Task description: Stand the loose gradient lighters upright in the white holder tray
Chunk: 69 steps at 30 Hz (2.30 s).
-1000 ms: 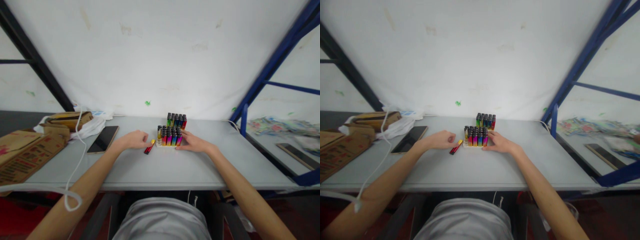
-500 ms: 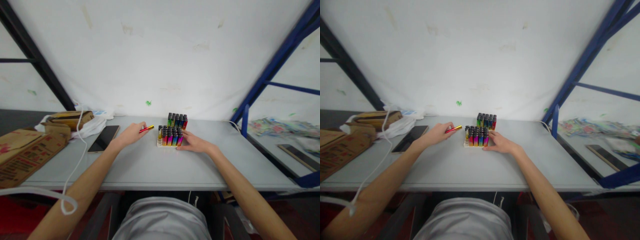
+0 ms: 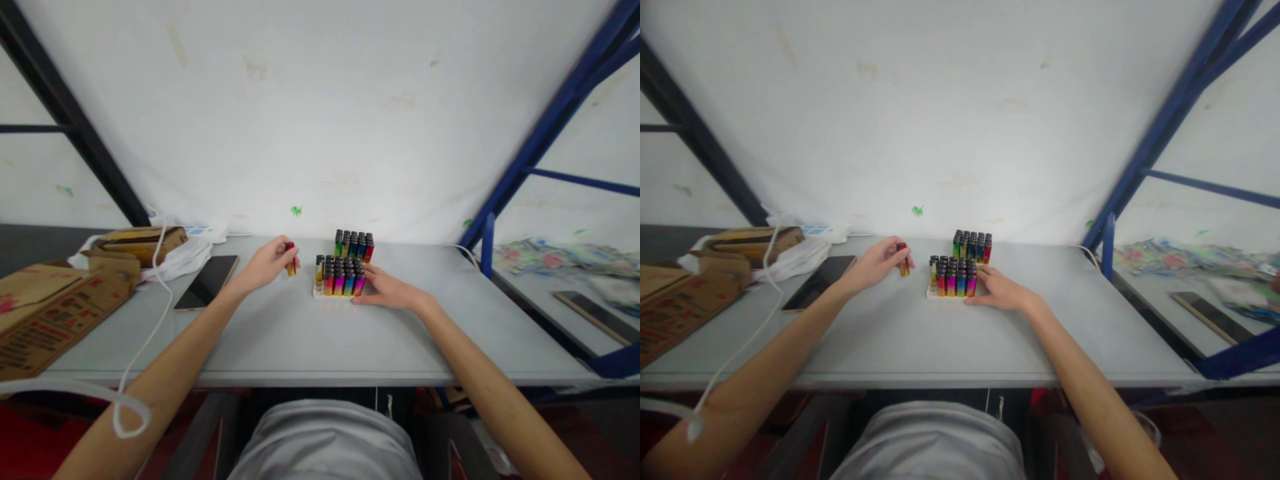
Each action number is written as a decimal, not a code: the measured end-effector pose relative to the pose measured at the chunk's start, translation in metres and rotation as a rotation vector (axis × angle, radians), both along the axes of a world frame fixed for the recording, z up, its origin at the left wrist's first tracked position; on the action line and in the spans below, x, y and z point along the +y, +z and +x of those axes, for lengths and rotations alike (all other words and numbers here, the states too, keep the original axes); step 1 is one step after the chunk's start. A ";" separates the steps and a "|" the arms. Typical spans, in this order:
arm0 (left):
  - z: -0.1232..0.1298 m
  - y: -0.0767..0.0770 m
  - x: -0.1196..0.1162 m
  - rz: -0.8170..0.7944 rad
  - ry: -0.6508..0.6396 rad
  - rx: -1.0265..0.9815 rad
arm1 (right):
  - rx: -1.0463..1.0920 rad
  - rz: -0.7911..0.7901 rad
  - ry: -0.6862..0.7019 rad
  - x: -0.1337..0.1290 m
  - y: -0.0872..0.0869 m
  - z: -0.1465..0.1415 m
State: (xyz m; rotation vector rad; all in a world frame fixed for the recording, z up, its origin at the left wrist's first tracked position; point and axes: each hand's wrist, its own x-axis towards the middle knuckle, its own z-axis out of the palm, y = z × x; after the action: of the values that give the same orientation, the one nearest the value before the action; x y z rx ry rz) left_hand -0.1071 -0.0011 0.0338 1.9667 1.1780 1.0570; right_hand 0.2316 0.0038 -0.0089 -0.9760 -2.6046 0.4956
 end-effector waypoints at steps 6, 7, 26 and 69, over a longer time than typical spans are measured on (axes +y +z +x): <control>0.005 0.004 -0.009 -0.153 -0.082 -0.040 | -0.003 0.018 0.023 0.000 0.001 0.000; 0.005 0.006 -0.010 -0.182 -0.097 -0.065 | 0.002 0.019 0.024 0.000 0.001 0.000; 0.019 -0.003 -0.009 -0.676 -0.230 -0.381 | -0.005 -0.003 -0.007 0.001 -0.001 0.001; 0.026 -0.013 -0.006 -0.028 -0.131 -0.185 | 0.046 0.010 0.028 0.000 0.000 -0.001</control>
State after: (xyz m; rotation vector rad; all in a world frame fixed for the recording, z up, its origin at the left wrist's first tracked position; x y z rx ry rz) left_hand -0.0807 -0.0073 0.0208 1.8527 0.9467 1.1211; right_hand 0.2310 0.0042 -0.0093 -0.9146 -2.5805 0.5055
